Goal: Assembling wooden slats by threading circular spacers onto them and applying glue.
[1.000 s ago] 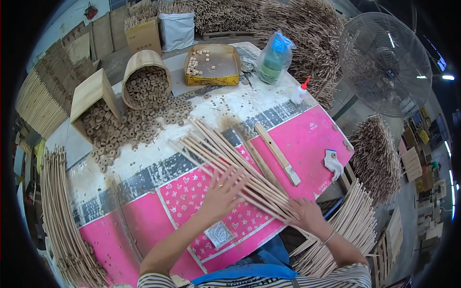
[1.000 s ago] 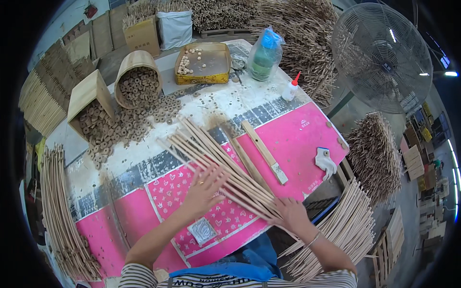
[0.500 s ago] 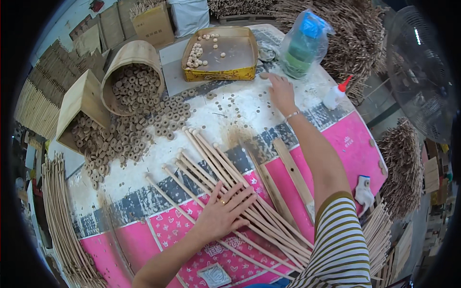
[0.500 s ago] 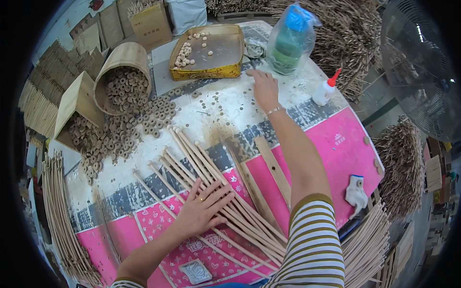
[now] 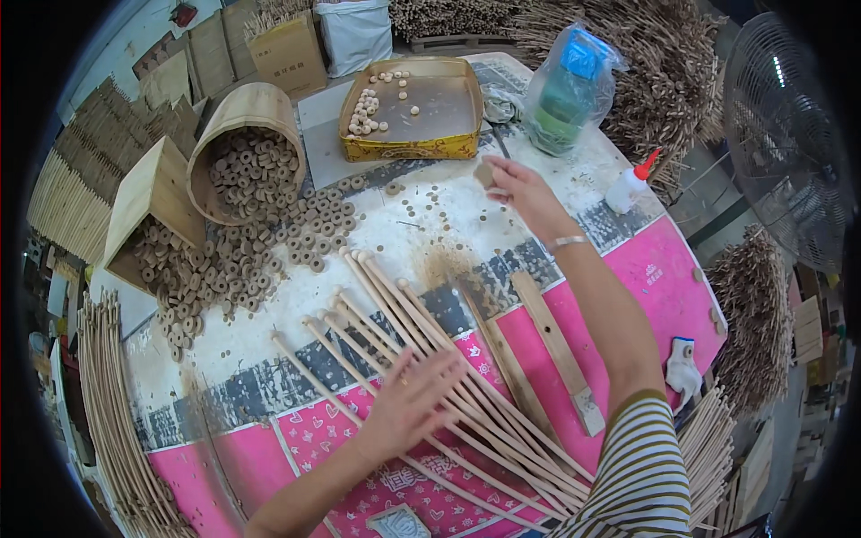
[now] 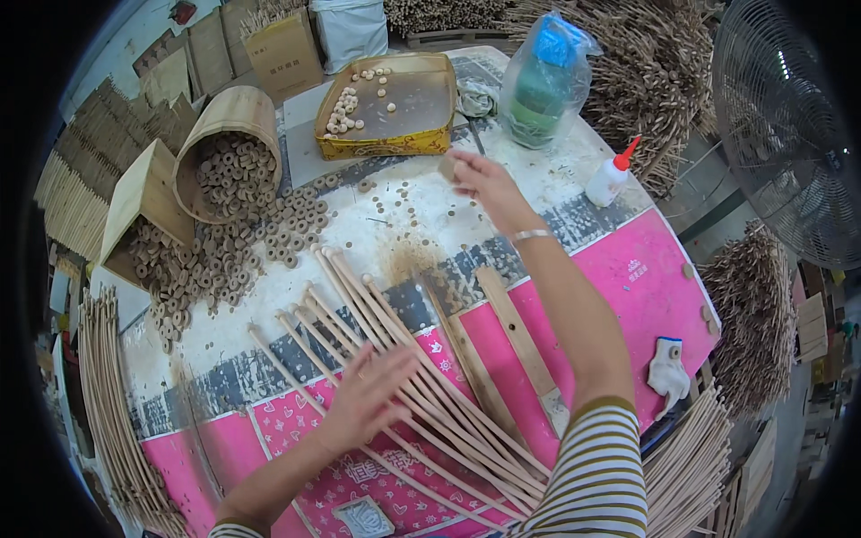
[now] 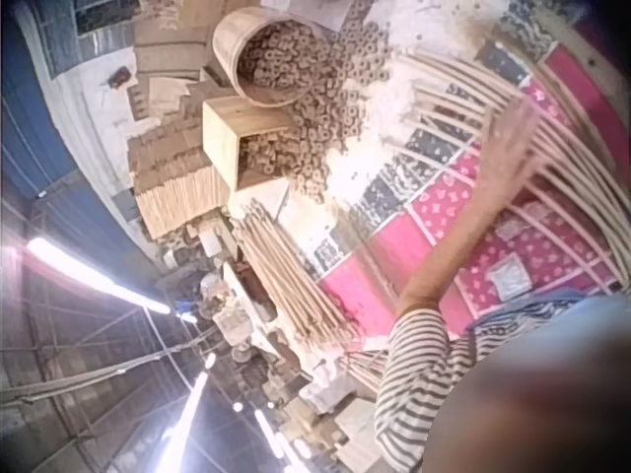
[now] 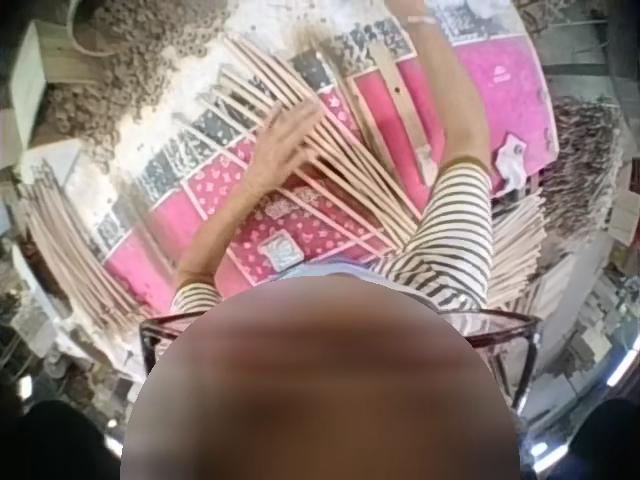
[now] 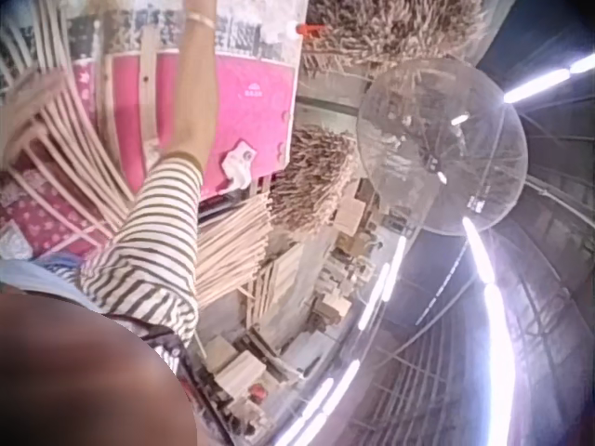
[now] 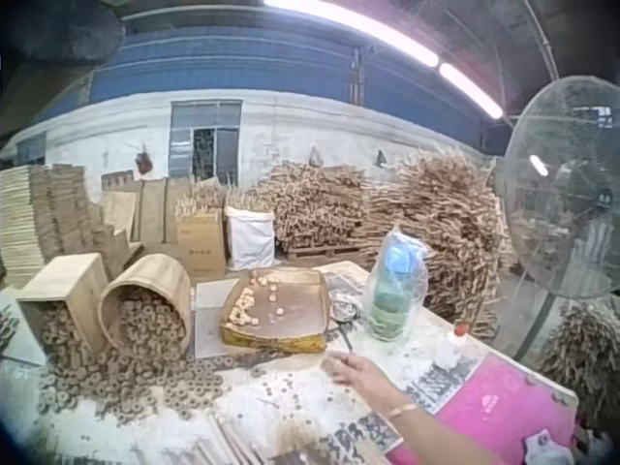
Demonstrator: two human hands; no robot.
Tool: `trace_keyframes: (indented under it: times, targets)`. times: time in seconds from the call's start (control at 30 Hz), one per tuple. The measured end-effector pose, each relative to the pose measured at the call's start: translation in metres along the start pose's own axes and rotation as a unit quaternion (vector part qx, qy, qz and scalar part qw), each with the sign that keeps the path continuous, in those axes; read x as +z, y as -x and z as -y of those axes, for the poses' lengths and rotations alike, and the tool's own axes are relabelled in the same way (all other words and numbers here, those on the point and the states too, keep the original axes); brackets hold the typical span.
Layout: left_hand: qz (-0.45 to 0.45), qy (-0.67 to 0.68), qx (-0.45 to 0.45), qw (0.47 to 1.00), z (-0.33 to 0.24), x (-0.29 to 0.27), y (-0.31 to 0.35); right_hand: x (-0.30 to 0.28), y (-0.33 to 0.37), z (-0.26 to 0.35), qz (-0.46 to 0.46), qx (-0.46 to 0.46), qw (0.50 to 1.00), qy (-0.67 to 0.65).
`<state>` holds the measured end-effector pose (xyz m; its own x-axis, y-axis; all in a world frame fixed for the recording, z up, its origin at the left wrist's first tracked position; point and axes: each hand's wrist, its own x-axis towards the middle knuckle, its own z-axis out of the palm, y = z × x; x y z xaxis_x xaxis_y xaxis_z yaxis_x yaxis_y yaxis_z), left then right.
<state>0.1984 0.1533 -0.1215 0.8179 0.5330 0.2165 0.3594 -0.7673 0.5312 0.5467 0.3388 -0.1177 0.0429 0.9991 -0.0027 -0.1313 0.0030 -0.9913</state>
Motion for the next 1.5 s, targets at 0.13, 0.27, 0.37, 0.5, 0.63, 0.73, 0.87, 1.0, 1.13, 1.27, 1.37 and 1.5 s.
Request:
trace_keyframes:
  times: [0.13, 0.27, 0.37, 0.5, 0.63, 0.73, 0.87, 1.0, 1.13, 1.27, 1.37, 1.5]
  targets:
    - [-0.188, 0.153, -0.085, 0.966, -0.01, -0.033, -0.056, 0.028, 0.085, 0.041, 0.11, 0.043, 0.983, -0.14]
    - [-0.31, 0.25, -0.069, 0.915, -0.016, -0.037, -0.125, 0.047, 0.115, 0.042, 0.13, 0.066, 0.974, -0.171]
    - [-0.274, 0.197, -0.031, 0.941, 0.02, -0.025, -0.13, 0.077, 0.118, 0.025, 0.134, 0.098, 0.965, -0.203]
    - [-0.264, 0.154, -0.083, 0.949, 0.032, -0.022, -0.112, 0.043, 0.063, 0.017, 0.107, 0.028, 0.985, 0.134]
    - [-0.21, 0.244, -0.158, 0.933, 0.031, 0.004, -0.106, -0.064, -0.057, -0.027, -0.3, -0.158, 0.845, 0.414]
    - [-0.196, 0.241, -0.156, 0.938, 0.036, 0.002, -0.102, -0.062, -0.099, -0.045, -0.348, -0.152, 0.774, 0.507]
    - [-0.201, 0.24, -0.146, 0.938, 0.038, -0.001, -0.103, -0.05, -0.116, -0.055, -0.362, -0.153, 0.67, 0.63]
    - [-0.232, 0.218, -0.129, 0.939, 0.038, 0.001, -0.097, -0.073, -0.084, -0.051, -0.317, -0.109, 0.662, 0.671]
    - [-0.269, 0.281, -0.133, 0.911, 0.047, 0.017, -0.085, -0.073, 0.024, -0.023, -0.145, 0.044, 0.878, 0.454]
    - [-0.245, 0.47, -0.191, 0.826, -0.014, -0.017, -0.037, 0.061, 0.218, 0.069, -0.135, -0.002, 0.986, 0.093]
    - [-0.227, 0.553, -0.175, 0.782, -0.1, -0.056, 0.038, 0.146, 0.337, 0.1, -0.089, -0.11, 0.99, 0.005]
    - [-0.225, 0.51, -0.211, 0.803, -0.193, -0.055, 0.12, 0.214, 0.42, 0.113, -0.035, -0.201, 0.977, -0.053]
